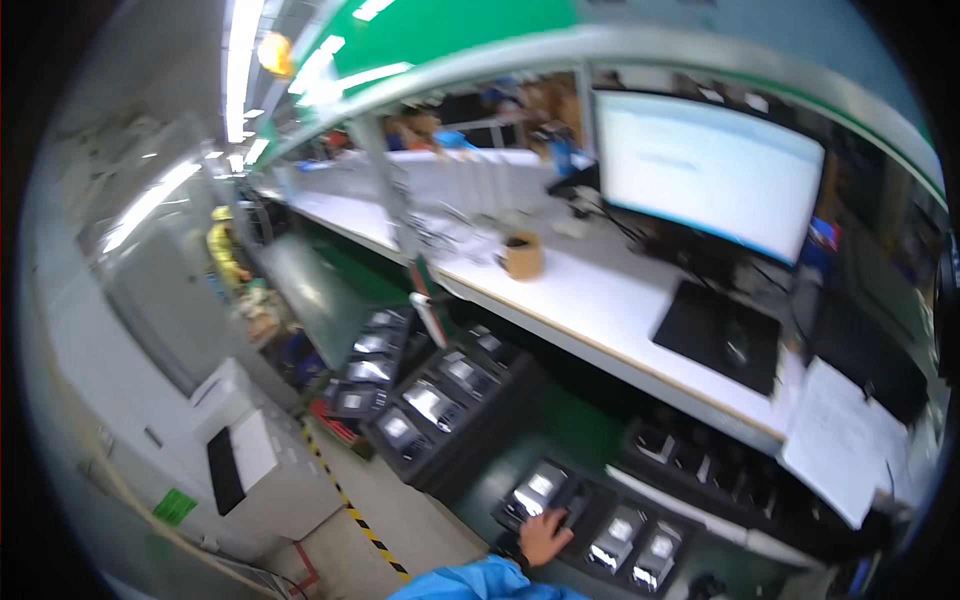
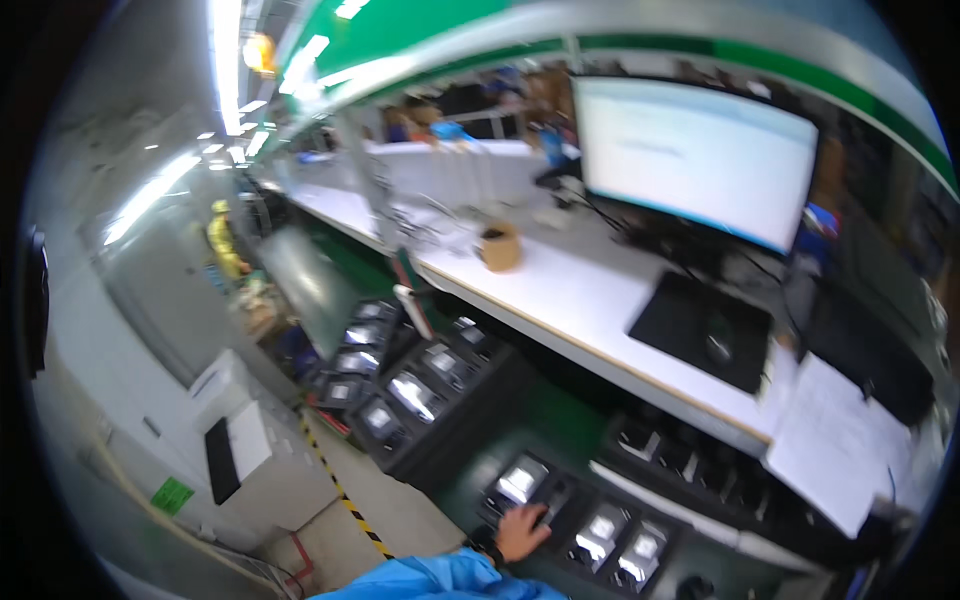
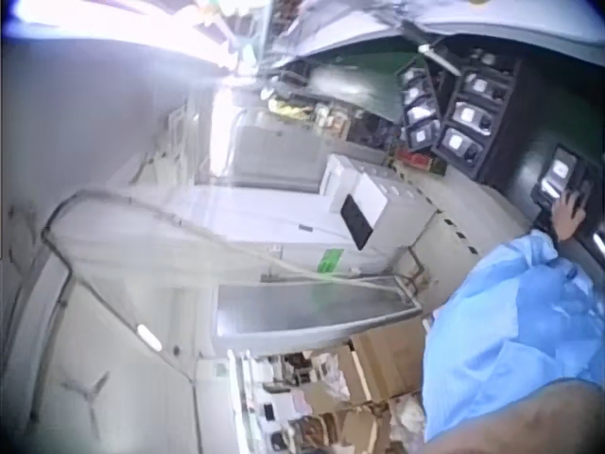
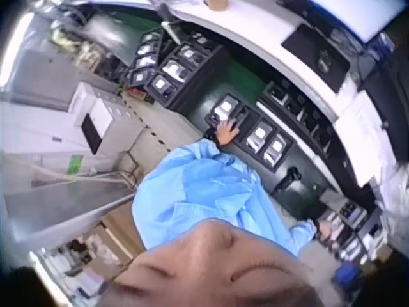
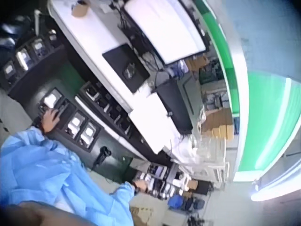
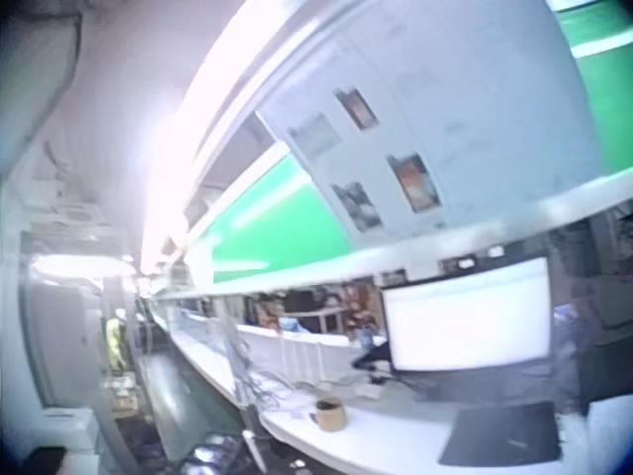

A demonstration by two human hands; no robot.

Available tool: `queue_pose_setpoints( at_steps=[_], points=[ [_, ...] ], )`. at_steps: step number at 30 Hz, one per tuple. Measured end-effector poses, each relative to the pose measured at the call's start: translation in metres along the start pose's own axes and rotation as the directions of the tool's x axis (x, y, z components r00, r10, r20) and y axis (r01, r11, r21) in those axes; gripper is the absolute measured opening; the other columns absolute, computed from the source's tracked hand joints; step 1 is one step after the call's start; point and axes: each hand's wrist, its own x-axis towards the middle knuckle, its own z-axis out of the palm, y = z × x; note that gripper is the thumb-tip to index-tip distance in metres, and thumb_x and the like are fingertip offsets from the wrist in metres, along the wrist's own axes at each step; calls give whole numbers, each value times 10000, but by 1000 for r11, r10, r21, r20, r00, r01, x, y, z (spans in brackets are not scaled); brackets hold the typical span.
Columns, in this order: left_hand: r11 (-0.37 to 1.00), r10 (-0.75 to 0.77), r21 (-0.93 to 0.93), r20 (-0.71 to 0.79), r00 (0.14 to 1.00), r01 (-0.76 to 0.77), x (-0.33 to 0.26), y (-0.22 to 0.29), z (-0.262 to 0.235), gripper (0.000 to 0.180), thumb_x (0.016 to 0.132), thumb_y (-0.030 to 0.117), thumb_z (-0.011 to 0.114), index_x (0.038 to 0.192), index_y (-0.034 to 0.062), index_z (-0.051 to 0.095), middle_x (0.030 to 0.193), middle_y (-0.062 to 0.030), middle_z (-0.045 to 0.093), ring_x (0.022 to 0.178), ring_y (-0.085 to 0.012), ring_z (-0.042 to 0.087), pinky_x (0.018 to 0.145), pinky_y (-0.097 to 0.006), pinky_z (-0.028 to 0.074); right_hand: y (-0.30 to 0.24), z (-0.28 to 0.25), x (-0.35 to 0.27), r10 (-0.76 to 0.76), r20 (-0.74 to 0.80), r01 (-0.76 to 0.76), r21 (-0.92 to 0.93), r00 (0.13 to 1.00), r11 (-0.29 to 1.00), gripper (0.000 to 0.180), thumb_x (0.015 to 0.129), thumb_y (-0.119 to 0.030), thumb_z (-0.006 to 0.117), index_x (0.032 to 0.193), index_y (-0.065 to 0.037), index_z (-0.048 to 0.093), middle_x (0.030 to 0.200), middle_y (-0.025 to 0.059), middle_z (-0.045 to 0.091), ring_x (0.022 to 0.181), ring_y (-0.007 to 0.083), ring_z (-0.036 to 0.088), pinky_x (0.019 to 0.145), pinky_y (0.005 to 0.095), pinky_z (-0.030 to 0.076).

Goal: The operator uses a handheld barcode scanner to scan smartphones arranged in trays and then stacks the trays on the production bench.

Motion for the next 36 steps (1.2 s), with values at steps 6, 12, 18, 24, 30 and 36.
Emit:
queue_pose_setpoints(
  at_steps=[6, 12, 18, 24, 30, 36],
  points=[
    [993, -91, -76, 61, 994, 95, -4, 1, -2, 518, 947, 356, 551, 1409, 127, 501, 1381, -189, 483, 1214, -424, 466, 1009, -536, 380, -168, -39, -283, 387, 796, -717, 82, 466, 692, 161, 988, -198, 567, 1027, -83, 673, 699, 6, 586, 537, 115, 556, 460, 248, 462],
    [981, -107, -149, 129, 986, 126, 0, -3, -9, 525, 952, 337, 537, 1424, 114, 480, 1419, -178, 460, 1250, -409, 449, 1044, -523, 351, -359, -1, -444, -4, 845, -367, -228, -534, 902, 231, 998, -199, 514, 1046, -10, 639, 747, 60, 632, 552, 138, 632, 394, 256, 449],
    [973, -102, -198, 110, 989, 122, -2, -5, -9, 502, 974, 320, 507, 1425, 103, 473, 1417, -173, 468, 1257, -400, 445, 1051, -519, 346, -359, 13, -474, 68, 903, -278, -201, -424, 939, 234, 960, -187, 505, 1004, 12, 620, 680, 78, 617, 454, 167, 600, 355, 289, 435],
    [974, -117, -173, 156, 981, 144, 1, 1, -13, 532, 964, 348, 521, 1430, 98, 463, 1415, -185, 465, 1267, -407, 431, 1045, -522, 341, -351, -2, -479, 160, 913, -234, -260, -375, 937, 234, 937, -159, 486, 1010, 6, 635, 671, 96, 624, 453, 180, 603, 355, 322, 439],
    [992, -101, 90, 133, 986, 89, -1, 27, -6, 680, 880, 406, 642, 1450, 101, 430, 1428, -240, 417, 1282, -437, 404, 1040, -555, 326, -329, -4, -452, 148, 958, -153, -189, -244, 970, 484, 907, -469, 647, 732, -20, 691, 564, 98, 626, 440, 196, 619, 414, 333, 480],
    [984, -65, 170, 103, 993, 47, -5, 25, -2, 641, 875, 379, 655, 1421, 99, 469, 1428, -259, 408, 1302, -434, 397, 1048, -569, 311, -194, -16, -332, -69, 481, 242, -308, 874, 920, 597, 720, -191, 791, 1255, -73, 555, 1194, 192, 582, 1134, 394, 537, 967, 478, 433]
  ],
)
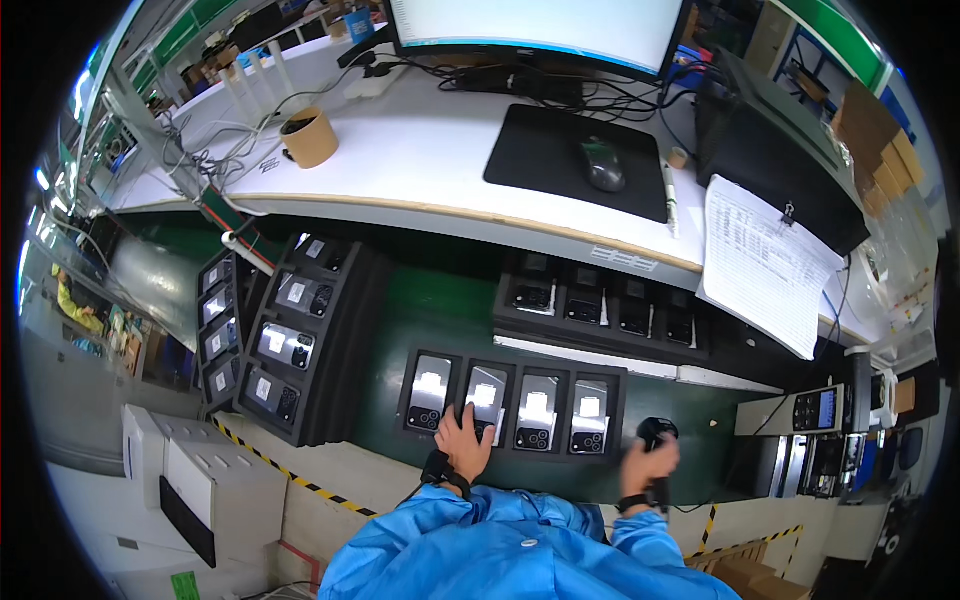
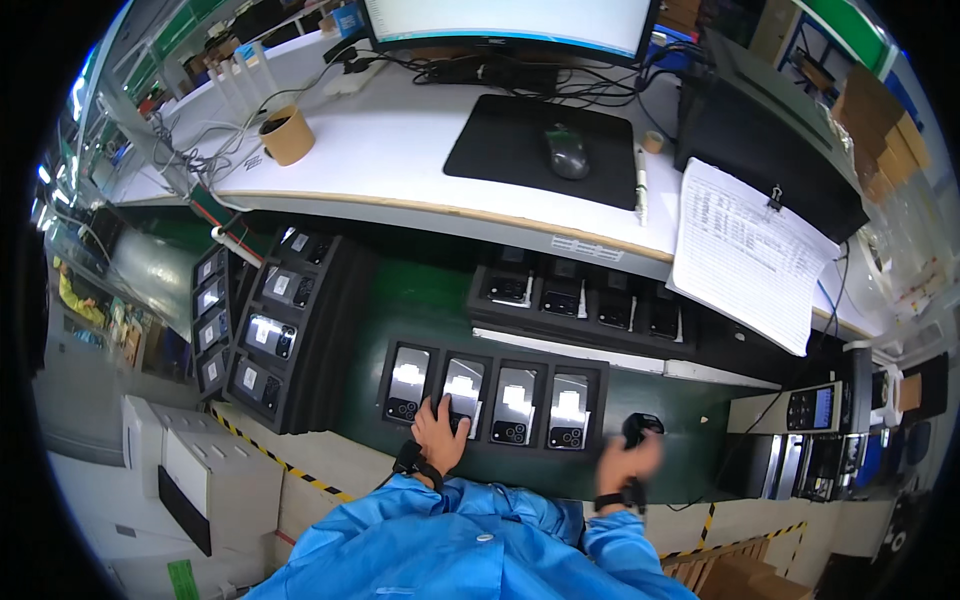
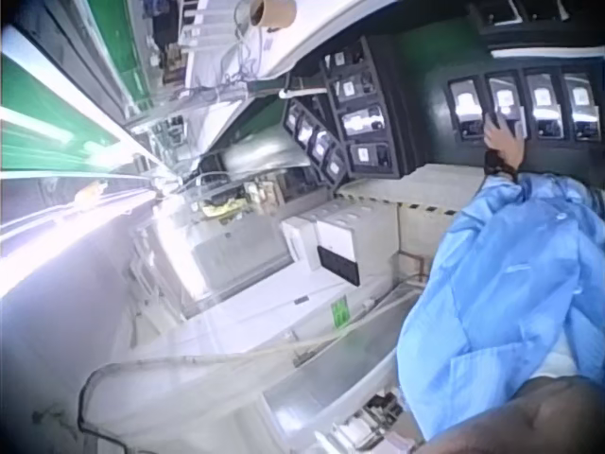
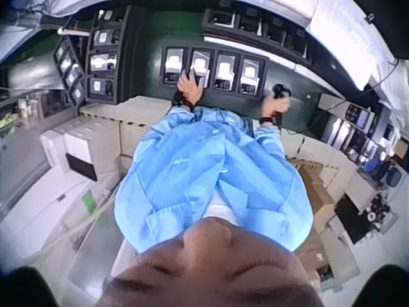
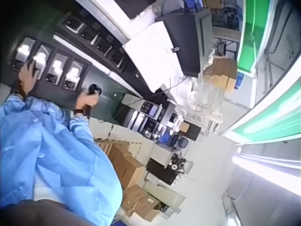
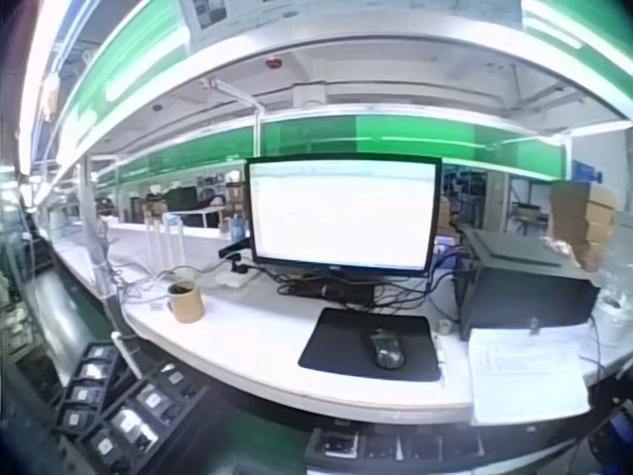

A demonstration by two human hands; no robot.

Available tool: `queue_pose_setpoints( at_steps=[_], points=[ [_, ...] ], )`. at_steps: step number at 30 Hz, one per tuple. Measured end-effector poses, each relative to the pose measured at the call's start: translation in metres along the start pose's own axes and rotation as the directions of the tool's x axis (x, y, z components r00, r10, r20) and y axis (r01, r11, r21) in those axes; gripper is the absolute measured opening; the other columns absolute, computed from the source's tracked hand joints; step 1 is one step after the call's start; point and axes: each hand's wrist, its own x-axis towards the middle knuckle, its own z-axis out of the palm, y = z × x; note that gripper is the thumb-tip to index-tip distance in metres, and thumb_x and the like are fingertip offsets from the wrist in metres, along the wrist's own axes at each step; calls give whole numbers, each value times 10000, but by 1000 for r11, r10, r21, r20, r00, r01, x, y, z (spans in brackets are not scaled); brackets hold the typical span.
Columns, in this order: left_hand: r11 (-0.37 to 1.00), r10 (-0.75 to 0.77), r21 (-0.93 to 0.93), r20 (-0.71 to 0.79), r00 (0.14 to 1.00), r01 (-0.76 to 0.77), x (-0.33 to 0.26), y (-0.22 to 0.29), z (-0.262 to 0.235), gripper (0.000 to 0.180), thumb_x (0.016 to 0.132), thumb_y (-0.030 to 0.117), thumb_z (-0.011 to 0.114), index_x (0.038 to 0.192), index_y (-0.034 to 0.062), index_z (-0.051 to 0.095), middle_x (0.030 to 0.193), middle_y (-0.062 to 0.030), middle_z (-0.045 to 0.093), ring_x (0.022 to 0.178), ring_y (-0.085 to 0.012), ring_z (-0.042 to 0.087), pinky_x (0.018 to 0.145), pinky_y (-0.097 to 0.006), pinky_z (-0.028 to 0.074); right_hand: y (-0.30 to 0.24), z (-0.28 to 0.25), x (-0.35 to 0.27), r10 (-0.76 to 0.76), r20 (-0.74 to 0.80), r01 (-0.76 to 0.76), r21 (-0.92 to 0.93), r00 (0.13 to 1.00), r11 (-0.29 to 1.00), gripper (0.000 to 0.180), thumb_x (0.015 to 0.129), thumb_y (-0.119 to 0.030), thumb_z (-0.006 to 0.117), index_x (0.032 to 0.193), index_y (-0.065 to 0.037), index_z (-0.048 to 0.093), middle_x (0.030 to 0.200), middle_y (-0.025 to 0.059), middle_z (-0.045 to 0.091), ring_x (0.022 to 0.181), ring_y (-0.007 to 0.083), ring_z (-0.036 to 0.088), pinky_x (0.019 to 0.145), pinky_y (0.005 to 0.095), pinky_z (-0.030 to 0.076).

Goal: The operator uses a handheld barcode scanner to scan smartphones arranged in trays and then stacks the trays on the production bench.

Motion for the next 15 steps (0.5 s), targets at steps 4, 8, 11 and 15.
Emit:
queue_pose_setpoints(
  at_steps=[4, 8, 11, 15],
  points=[
    [993, -32, 107, -214, 976, 56, 7, -34, -14, 603, 863, 330, 648, 1376, 61, 483, 1414, -216, 443, 1315, -415, 396, 1076, -554, 283, 74, 16, 43, 291, 426, -468, 405, 857, 785, 481, 795, -135, 754, 1214, -54, 532, 957, 101, 614, 811, 236, 631, 726, 388, 533],
    [972, -100, 181, -273, 957, 153, 17, -69, -29, 772, 790, 417, 718, 1408, 49, 436, 1434, -251, 419, 1309, -441, 406, 1051, -557, 352, 57, -5, 53, 265, 759, -741, 390, 595, 548, 176, 891, -130, 669, 1028, -85, 568, 698, 15, 576, 521, 118, 554, 463, 276, 479],
    [979, -154, 111, -152, 976, 172, 18, -77, -31, 851, 757, 452, 750, 1428, 56, 408, 1422, -263, 413, 1259, -453, 439, 998, -556, 418, -12, -33, 27, 188, 739, -746, 563, 647, 356, 167, 938, -161, 644, 1069, -86, 572, 712, 12, 558, 552, 124, 560, 471, 280, 491],
    [979, -154, 107, -179, 972, 175, 19, -75, -32, 875, 734, 443, 764, 1429, 57, 401, 1382, -265, 424, 1197, -454, 469, 963, -562, 444, -129, -41, -38, -118, 938, -773, 336, 326, 538, 268, 915, -205, 702, 1116, -69, 588, 730, 18, 569, 555, 119, 558, 478, 269, 484]
  ],
)
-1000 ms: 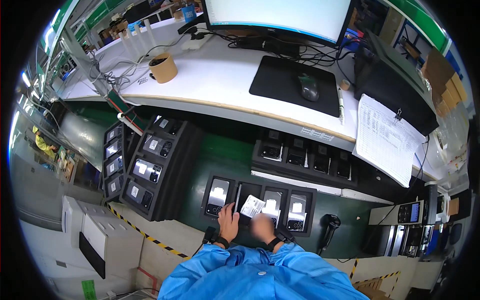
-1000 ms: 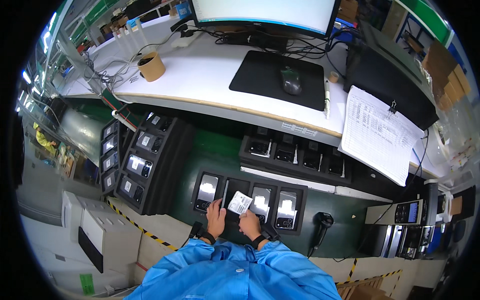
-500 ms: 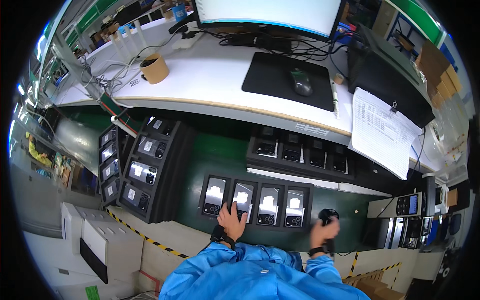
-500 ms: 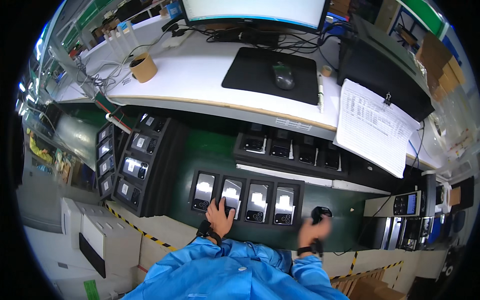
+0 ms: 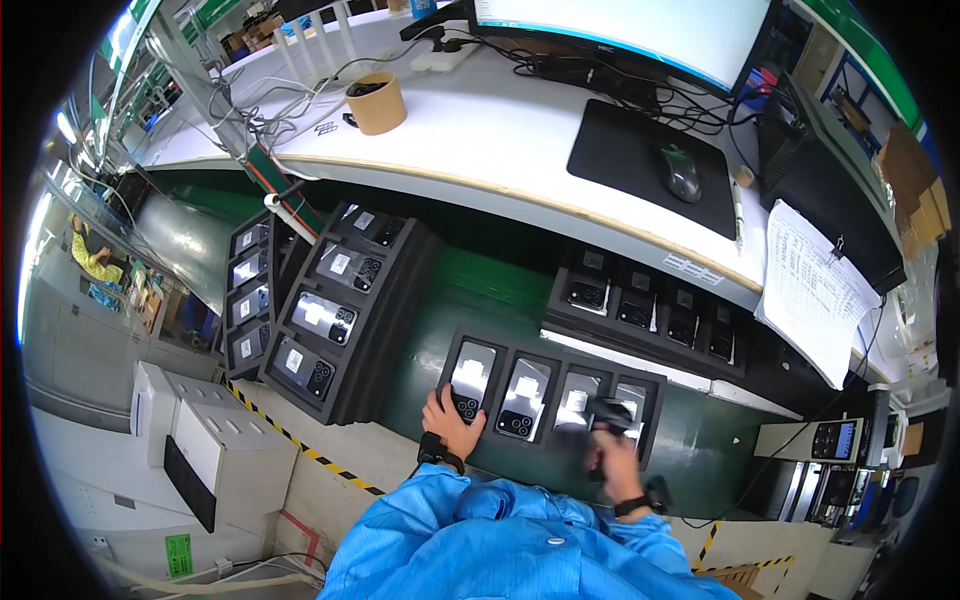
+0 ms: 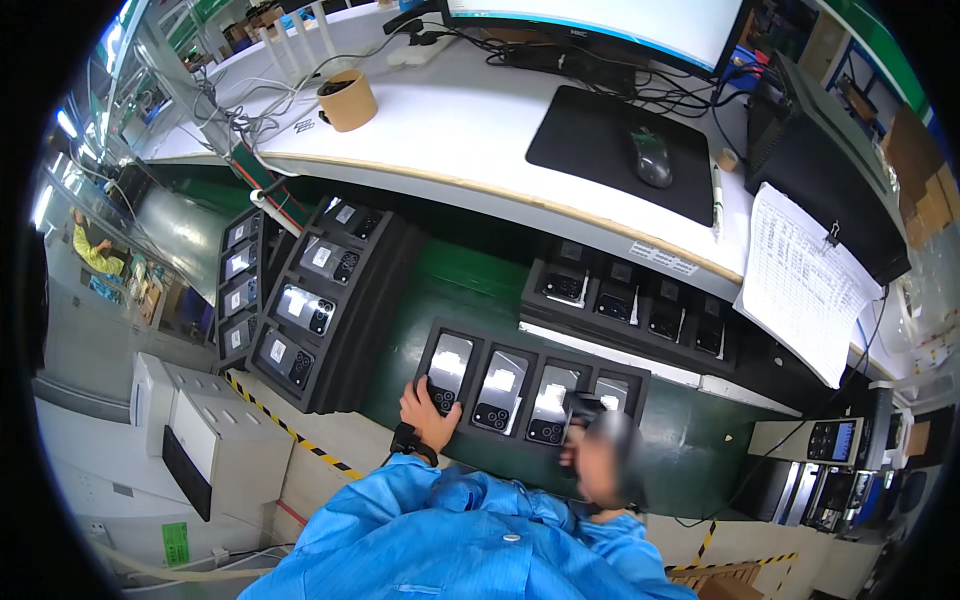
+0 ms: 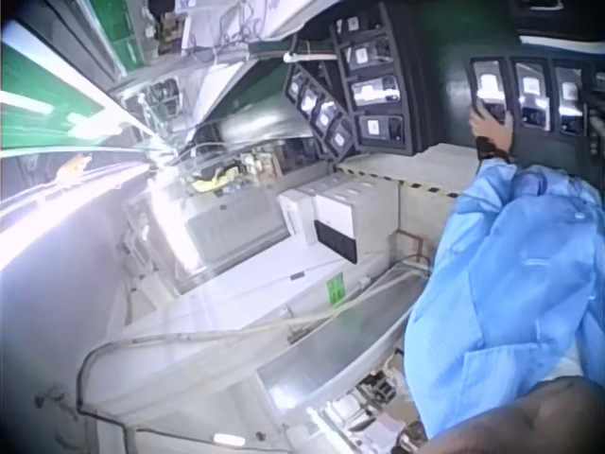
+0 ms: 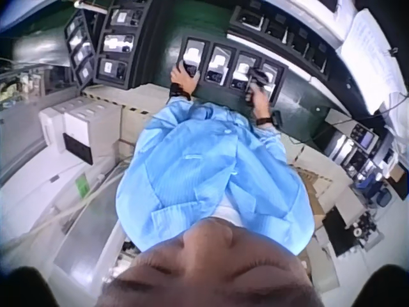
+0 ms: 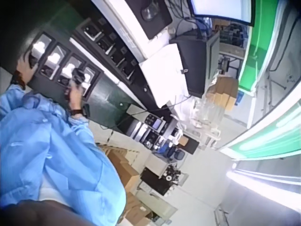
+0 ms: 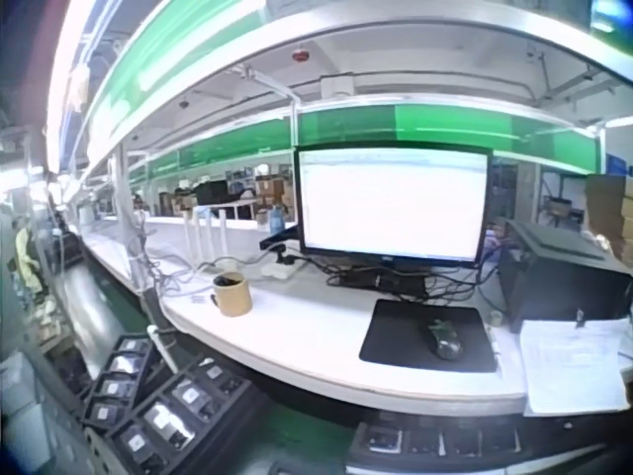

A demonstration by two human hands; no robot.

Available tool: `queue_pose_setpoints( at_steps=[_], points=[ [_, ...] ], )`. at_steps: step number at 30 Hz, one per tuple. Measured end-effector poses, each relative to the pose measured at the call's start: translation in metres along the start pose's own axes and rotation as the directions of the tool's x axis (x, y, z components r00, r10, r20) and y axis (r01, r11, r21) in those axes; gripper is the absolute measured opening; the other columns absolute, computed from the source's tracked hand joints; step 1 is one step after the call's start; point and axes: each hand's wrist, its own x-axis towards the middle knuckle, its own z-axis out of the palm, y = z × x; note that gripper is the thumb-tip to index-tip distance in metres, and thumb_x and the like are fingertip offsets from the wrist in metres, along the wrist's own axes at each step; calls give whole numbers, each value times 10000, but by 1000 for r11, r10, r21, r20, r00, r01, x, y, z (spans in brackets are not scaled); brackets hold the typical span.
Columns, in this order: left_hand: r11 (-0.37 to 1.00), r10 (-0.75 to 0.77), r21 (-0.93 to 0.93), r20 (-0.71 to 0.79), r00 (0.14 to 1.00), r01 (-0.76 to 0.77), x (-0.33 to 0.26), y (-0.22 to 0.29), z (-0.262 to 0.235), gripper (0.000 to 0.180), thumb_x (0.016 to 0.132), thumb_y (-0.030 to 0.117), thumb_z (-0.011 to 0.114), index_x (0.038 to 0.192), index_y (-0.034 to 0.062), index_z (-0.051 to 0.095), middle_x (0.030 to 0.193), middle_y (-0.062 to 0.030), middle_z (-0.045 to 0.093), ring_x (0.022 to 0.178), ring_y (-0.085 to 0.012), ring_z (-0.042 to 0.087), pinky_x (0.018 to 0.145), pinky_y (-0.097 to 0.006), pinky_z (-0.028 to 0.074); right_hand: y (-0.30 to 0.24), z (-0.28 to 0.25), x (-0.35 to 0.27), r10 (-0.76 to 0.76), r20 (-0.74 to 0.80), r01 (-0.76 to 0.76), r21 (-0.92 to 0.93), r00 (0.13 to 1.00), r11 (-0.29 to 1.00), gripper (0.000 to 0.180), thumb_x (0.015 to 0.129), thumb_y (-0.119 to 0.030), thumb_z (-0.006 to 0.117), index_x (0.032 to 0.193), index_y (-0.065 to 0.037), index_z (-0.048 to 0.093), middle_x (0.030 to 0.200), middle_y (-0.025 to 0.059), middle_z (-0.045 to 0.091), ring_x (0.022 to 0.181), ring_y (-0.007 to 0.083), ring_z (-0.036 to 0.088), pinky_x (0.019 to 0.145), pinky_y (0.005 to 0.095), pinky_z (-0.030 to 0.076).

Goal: The operator uses a handheld barcode scanner to scan smartphones arranged in trays and then stacks the trays on the production bench.

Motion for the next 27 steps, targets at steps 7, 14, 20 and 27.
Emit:
queue_pose_setpoints(
  at_steps=[7, 14, 20, 27],
  points=[
    [998, -51, 41, 128, 990, 46, 1, -5, 2, 856, 708, 459, 784, 1434, 163, 442, 1394, -231, 409, 1167, -418, 478, 941, -533, 438, 33, 182, 21, 35, 294, 39, -242, 955, 970, 283, 902, -196, 693, 1078, -14, 567, 758, 36, 599, 551, 117, 562, 465, 268, 470],
    [997, -49, 62, 203, 978, 37, 0, -11, 7, 896, 683, 518, 803, 1429, 148, 470, 1373, -253, 412, 1201, -427, 456, 964, -533, 405, 48, 191, 28, -56, 375, 149, -224, 925, 963, 184, 875, -159, 643, 765, -13, 616, 574, 61, 588, 434, 155, 535, 398, 320, 387],
    [992, 63, 95, 165, 984, -79, 7, -12, 3, 840, 710, 608, 727, 1344, 88, 543, 1290, -274, 463, 1159, -428, 481, 955, -539, 386, 41, 117, 44, -220, 244, 293, -322, 945, 900, 431, 821, -183, 767, 1128, 4, 530, 670, 64, 587, 475, 148, 560, 426, 301, 459],
    [998, 64, 2, 50, 997, -64, 4, -22, 16, 779, 728, 546, 741, 1312, 67, 552, 1222, -255, 526, 1114, -448, 522, 945, -572, 433, 7, -60, 61, -372, -401, 381, -62, 837, 923, 318, 851, -53, 667, 1090, -61, 459, 681, 52, 557, 452, 155, 556, 379, 314, 495]
  ],
)
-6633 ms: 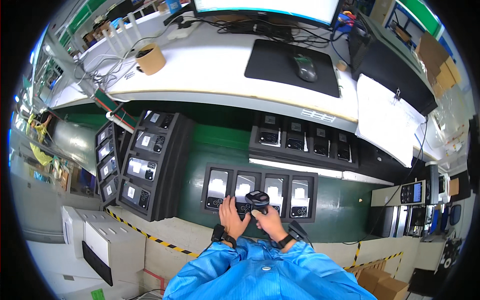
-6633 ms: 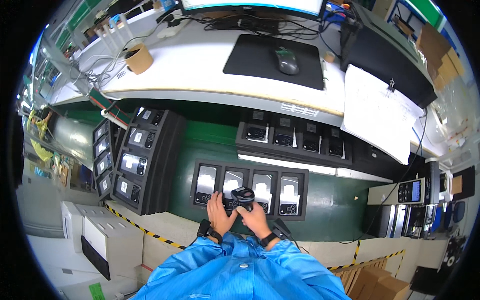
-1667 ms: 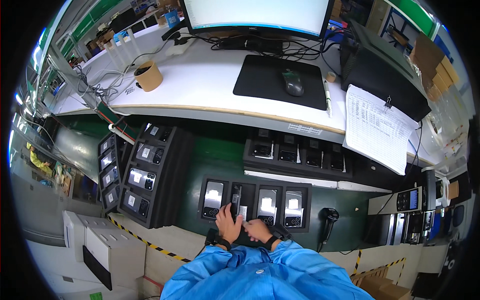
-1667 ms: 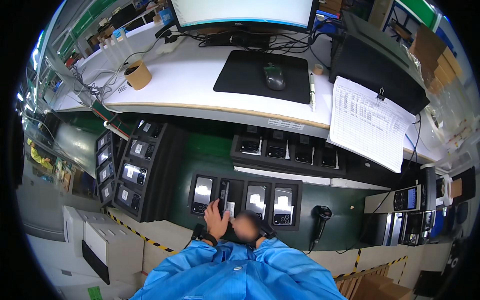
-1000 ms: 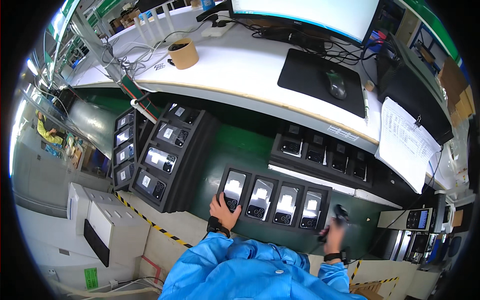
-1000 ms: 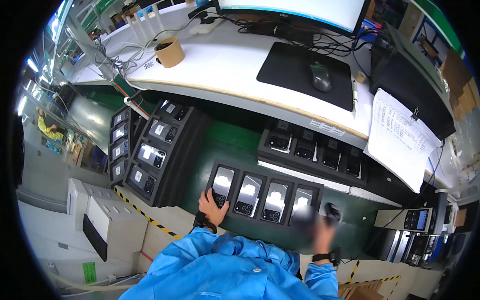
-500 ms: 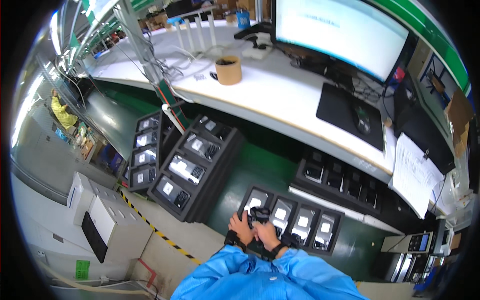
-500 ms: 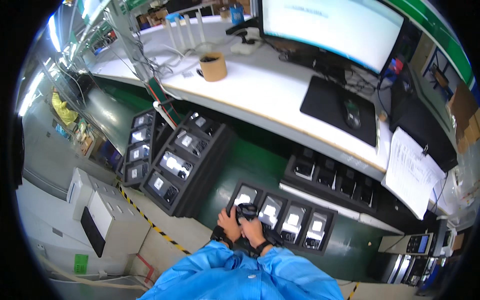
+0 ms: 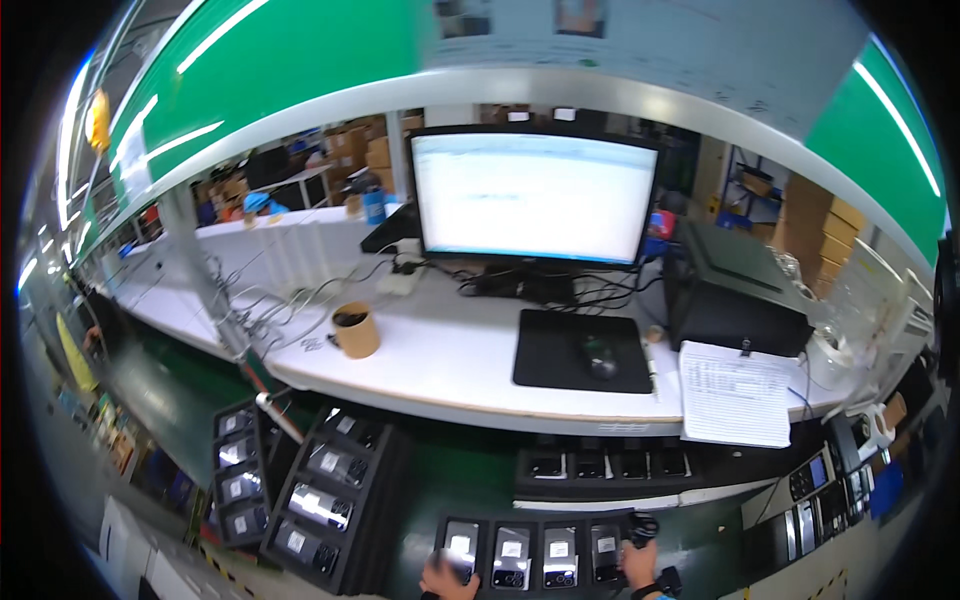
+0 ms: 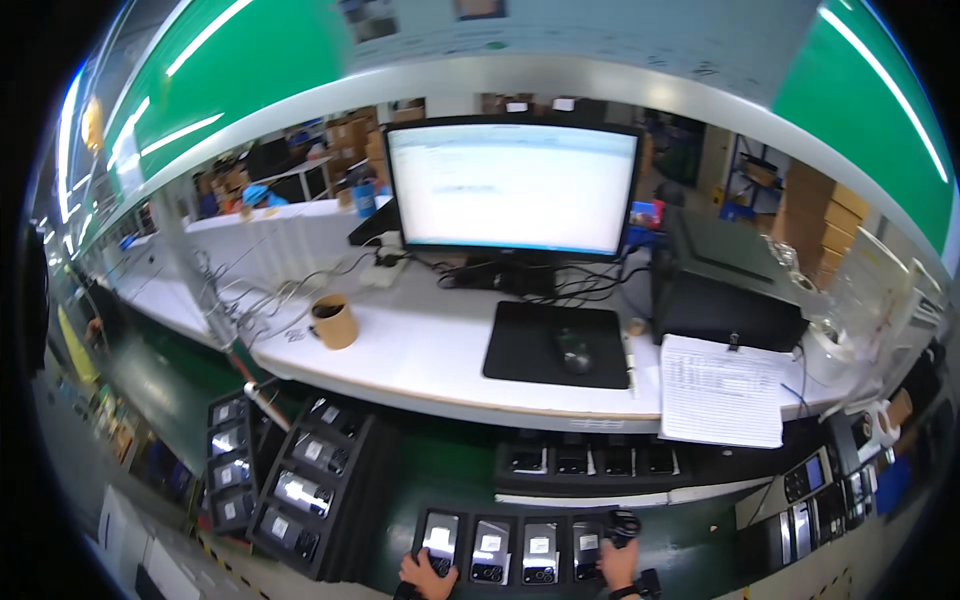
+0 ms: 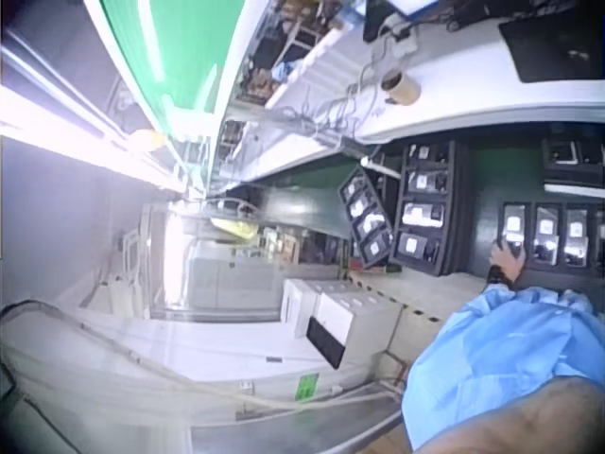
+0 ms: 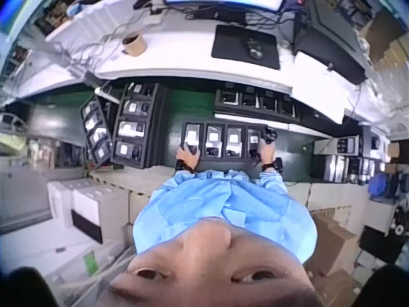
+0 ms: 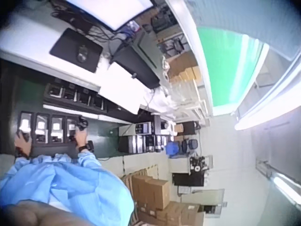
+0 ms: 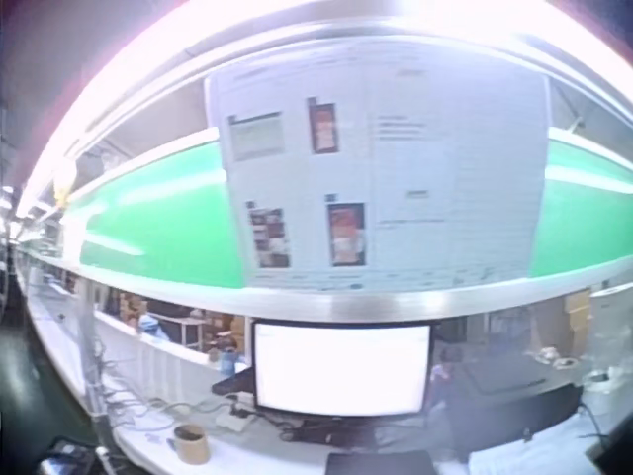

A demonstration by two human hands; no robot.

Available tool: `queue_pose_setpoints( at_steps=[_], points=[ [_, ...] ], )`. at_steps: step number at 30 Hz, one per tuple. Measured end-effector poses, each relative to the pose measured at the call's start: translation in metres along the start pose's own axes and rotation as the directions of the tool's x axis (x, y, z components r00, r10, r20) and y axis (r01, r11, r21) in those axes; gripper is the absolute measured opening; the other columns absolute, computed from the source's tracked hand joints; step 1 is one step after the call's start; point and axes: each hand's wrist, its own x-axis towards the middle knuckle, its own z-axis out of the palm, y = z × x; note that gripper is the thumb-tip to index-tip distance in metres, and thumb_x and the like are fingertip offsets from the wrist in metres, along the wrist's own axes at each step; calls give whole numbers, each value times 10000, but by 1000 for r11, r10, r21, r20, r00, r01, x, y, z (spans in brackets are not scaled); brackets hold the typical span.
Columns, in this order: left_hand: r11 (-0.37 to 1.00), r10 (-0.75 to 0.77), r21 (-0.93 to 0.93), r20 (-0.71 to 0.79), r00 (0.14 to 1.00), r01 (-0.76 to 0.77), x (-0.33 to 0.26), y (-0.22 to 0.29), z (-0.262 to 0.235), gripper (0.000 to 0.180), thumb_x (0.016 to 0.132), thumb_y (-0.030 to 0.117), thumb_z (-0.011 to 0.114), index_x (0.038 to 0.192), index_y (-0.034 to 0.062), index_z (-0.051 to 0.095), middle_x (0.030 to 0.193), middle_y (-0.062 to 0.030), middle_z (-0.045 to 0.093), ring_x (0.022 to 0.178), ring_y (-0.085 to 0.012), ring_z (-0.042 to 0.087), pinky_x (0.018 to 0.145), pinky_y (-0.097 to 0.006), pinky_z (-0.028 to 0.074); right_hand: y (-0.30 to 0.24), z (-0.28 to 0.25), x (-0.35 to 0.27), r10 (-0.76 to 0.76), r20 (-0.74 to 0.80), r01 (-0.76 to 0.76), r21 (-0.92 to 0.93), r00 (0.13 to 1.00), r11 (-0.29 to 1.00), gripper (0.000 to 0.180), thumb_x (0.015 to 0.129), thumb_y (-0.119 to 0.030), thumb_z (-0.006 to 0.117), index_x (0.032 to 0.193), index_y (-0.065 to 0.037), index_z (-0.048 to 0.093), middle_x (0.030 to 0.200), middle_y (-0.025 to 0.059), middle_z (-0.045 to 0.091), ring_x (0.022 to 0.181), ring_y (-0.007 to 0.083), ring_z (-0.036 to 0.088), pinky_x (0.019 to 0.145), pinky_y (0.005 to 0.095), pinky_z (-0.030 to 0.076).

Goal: The operator uses a handheld barcode scanner to scan smartphones arranged in trays and then stacks the trays on the production bench.

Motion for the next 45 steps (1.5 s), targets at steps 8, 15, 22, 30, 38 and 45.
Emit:
queue_pose_setpoints(
  at_steps=[8, 15, 22, 30, 38, 45],
  points=[
    [999, -47, -8, 210, 977, 50, 5, -3, -1, 829, 723, 666, 681, 1311, 93, 560, 1262, -262, 511, 1187, -420, 514, 952, -561, 437, 81, -185, 59, -292, -240, -2, -776, 926, 631, 415, 895, -170, 703, 1259, 13, 625, 1194, 182, 686, 1081, 314, 644, 939, 400, 502],
    [997, -79, 13, 125, 989, 78, 1, 5, -4, 823, 757, 631, 668, 1420, 178, 487, 1372, -258, 451, 1229, -408, 493, 982, -549, 392, 135, -216, 107, -292, -19, 189, -723, 956, 664, 386, 923, -186, 662, 1255, 10, 643, 1219, 216, 675, 1102, 335, 643, 959, 395, 495],
    [992, -124, 25, 114, 986, 122, 2, 11, -11, 810, 746, 605, 683, 1419, 199, 486, 1374, -229, 463, 1222, -388, 506, 985, -536, 391, 112, -185, 113, -87, 50, 87, -860, 995, 503, 362, 936, -198, 629, 1236, 2, 649, 1185, 234, 682, 1074, 362, 653, 932, 413, 506],
    [990, -127, 68, 110, 986, 120, 1, 13, -6, 797, 763, 604, 665, 1426, 202, 483, 1367, -231, 478, 1232, -386, 501, 989, -512, 388, 97, -174, 122, -59, 80, 97, -904, 995, 416, 354, 941, -213, 618, 1225, -4, 650, 1177, 233, 683, 1067, 365, 655, 922, 421, 511],
    [991, -128, 59, 147, 981, 120, 3, 12, -10, 863, 766, 630, 650, 1487, 215, 420, 1388, -256, 450, 1246, -401, 490, 996, -543, 386, 95, -172, 121, -22, 76, 79, -925, 997, 372, 348, 945, -227, 607, 1214, -11, 652, 1168, 232, 684, 1061, 369, 657, 912, 430, 516],
    [994, -107, 22, 112, 988, 105, 1, 14, -13, 907, 785, 617, 635, 1573, 341, 282, 1377, -289, 458, 1226, -419, 504, 990, -544, 390, 93, -176, 121, -17, 80, 81, -942, 997, 326, 343, 949, -240, 598, 1204, -17, 654, 1161, 231, 684, 1055, 372, 659, 904, 437, 520]
  ],
)
